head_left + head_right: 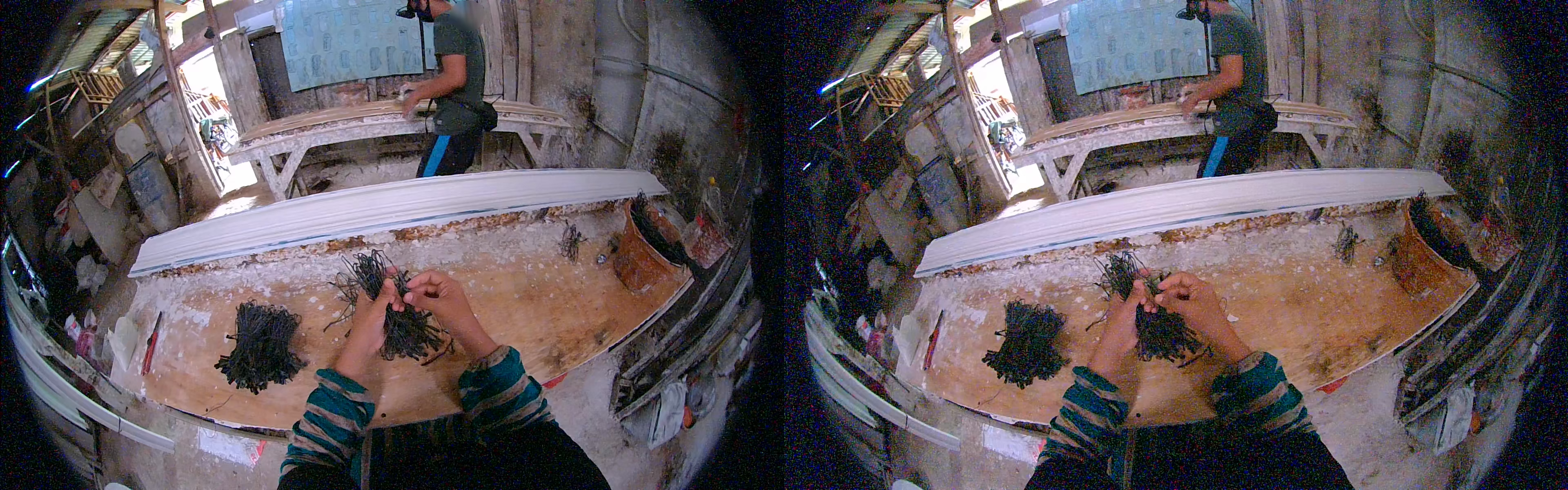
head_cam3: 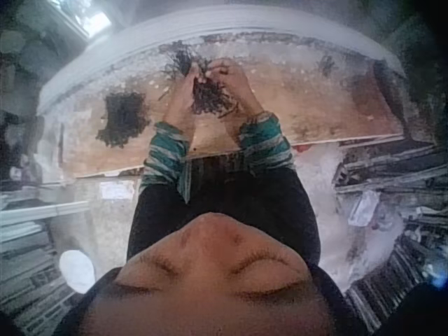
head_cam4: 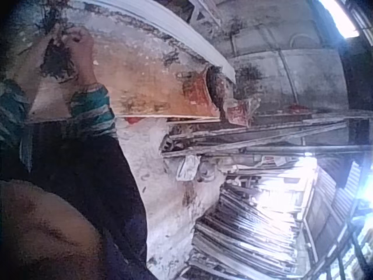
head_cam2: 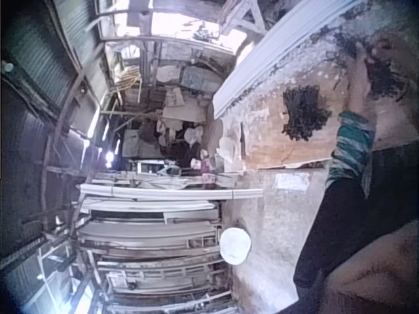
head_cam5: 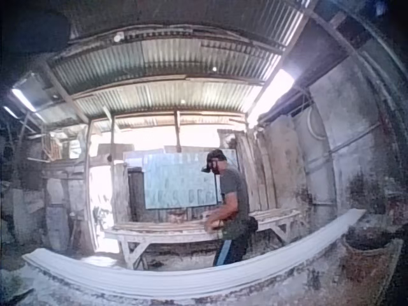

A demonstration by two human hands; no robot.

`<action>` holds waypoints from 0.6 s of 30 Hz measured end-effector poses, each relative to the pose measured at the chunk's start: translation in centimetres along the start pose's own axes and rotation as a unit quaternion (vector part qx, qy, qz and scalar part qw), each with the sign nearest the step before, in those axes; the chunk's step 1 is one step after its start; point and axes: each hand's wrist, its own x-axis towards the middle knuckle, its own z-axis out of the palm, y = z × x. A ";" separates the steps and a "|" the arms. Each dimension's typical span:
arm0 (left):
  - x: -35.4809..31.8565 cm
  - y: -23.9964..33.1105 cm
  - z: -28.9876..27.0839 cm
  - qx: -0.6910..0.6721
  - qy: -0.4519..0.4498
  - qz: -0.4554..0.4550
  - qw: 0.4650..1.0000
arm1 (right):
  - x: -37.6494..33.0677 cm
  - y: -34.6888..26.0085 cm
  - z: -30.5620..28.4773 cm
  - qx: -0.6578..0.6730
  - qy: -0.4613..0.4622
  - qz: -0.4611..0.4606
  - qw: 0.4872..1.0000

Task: The person repeatedly picks up small bundles of black cables from a wooden workbench, separates them, and places them back down. Another person in the background works on a long white object. The camera wearer continues handling the cables throughout the clip.

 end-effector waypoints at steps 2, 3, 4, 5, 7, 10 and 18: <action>-0.1 0.1 0.1 0.007 0.005 -0.009 1.000 | -0.1 -0.1 0.2 0.031 -0.023 -0.006 0.999; -0.2 0.3 0.1 0.011 0.007 -0.014 1.000 | -0.1 -0.1 0.2 0.023 -0.031 -0.006 0.999; -0.3 0.4 0.3 0.015 0.018 -0.022 0.999 | -0.1 0.0 0.2 0.014 -0.038 -0.006 0.999; -0.4 0.5 0.4 0.019 0.029 -0.030 0.999 | -0.2 0.0 0.3 0.005 -0.046 -0.006 0.999; -0.6 0.7 0.8 0.025 0.055 -0.044 0.997 | -0.3 0.0 0.4 -0.019 -0.041 -0.011 0.999; -0.4 0.7 0.7 0.012 0.073 -0.053 0.996 | -0.5 -0.4 0.8 -0.061 -0.040 -0.009 0.997; 1.0 2.8 -2.2 -0.315 -0.021 0.008 0.949 | -0.2 0.8 -0.1 -0.160 0.048 -0.010 0.986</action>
